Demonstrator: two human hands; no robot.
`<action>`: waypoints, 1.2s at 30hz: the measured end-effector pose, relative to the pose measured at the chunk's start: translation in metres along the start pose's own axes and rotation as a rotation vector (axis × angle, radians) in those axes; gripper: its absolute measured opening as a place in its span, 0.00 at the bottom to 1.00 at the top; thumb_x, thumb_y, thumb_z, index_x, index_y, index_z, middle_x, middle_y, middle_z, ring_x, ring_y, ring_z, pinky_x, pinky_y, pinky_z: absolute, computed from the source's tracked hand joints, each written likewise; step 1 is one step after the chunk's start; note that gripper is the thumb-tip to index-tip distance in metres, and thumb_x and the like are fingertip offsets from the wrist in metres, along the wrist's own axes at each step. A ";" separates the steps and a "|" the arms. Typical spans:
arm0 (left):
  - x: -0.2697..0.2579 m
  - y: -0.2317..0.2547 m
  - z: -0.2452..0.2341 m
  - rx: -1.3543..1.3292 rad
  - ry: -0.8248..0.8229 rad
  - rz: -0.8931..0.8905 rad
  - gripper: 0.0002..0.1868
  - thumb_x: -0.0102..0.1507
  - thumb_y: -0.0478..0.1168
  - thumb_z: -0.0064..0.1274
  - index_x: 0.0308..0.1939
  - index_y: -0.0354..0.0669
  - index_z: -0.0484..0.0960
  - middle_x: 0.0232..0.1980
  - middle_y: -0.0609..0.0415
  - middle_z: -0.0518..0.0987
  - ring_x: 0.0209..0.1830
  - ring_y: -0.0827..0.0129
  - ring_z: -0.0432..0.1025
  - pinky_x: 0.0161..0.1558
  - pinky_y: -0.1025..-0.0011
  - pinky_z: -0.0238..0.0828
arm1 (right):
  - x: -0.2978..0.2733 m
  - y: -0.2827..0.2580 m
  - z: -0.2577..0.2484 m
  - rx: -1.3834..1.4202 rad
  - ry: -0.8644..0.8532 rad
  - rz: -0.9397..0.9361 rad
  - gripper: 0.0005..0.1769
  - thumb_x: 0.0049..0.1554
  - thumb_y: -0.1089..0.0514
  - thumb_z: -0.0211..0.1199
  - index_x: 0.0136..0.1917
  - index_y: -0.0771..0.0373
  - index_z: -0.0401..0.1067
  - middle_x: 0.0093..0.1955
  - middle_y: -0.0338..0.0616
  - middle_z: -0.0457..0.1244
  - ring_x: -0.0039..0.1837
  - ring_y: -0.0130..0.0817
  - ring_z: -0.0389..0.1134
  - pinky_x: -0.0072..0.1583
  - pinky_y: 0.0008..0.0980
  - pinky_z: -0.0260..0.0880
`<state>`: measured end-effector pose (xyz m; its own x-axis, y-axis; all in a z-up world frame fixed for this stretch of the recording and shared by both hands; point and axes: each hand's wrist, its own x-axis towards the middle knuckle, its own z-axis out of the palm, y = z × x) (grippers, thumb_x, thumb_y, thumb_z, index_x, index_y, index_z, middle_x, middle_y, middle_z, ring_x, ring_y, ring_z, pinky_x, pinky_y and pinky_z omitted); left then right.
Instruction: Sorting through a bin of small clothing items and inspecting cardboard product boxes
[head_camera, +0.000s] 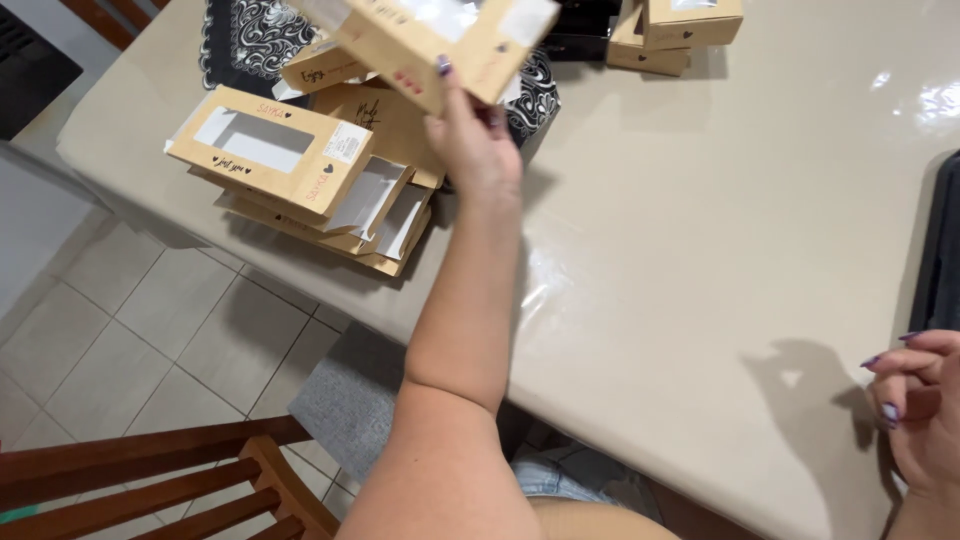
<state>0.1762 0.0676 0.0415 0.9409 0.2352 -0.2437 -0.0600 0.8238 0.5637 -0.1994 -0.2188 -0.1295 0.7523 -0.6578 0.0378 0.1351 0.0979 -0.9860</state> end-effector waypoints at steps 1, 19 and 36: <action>-0.002 0.013 0.003 -0.020 0.077 -0.056 0.26 0.58 0.45 0.52 0.55 0.34 0.67 0.45 0.46 0.74 0.34 0.71 0.66 0.27 0.82 0.62 | 0.000 -0.001 0.002 0.018 0.013 -0.007 0.24 0.71 0.32 0.48 0.58 0.54 0.58 0.42 0.41 0.62 0.25 0.20 0.49 0.31 0.18 0.48; -0.041 -0.127 -0.010 0.933 -0.937 0.093 0.09 0.59 0.44 0.50 0.40 0.46 0.78 0.41 0.59 0.77 0.36 0.76 0.70 0.32 0.75 0.74 | -0.018 -0.067 0.070 -0.083 0.143 0.043 0.08 0.67 0.52 0.50 0.50 0.57 0.61 0.38 0.46 0.64 0.27 0.23 0.55 0.26 0.20 0.52; 0.004 -0.246 0.131 2.240 -0.426 0.374 0.56 0.58 0.70 0.51 0.74 0.54 0.33 0.72 0.24 0.42 0.70 0.38 0.46 0.63 0.37 0.42 | -0.018 -0.089 0.080 -0.324 -0.012 -0.018 0.06 0.55 0.59 0.58 0.46 0.63 0.67 0.33 0.45 0.67 0.34 0.27 0.67 0.36 0.23 0.70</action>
<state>0.2388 -0.2017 0.0055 0.9898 -0.1422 -0.0056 -0.1350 -0.9505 0.2800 -0.1734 -0.1565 -0.0296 0.7592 -0.6485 0.0556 -0.0624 -0.1575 -0.9855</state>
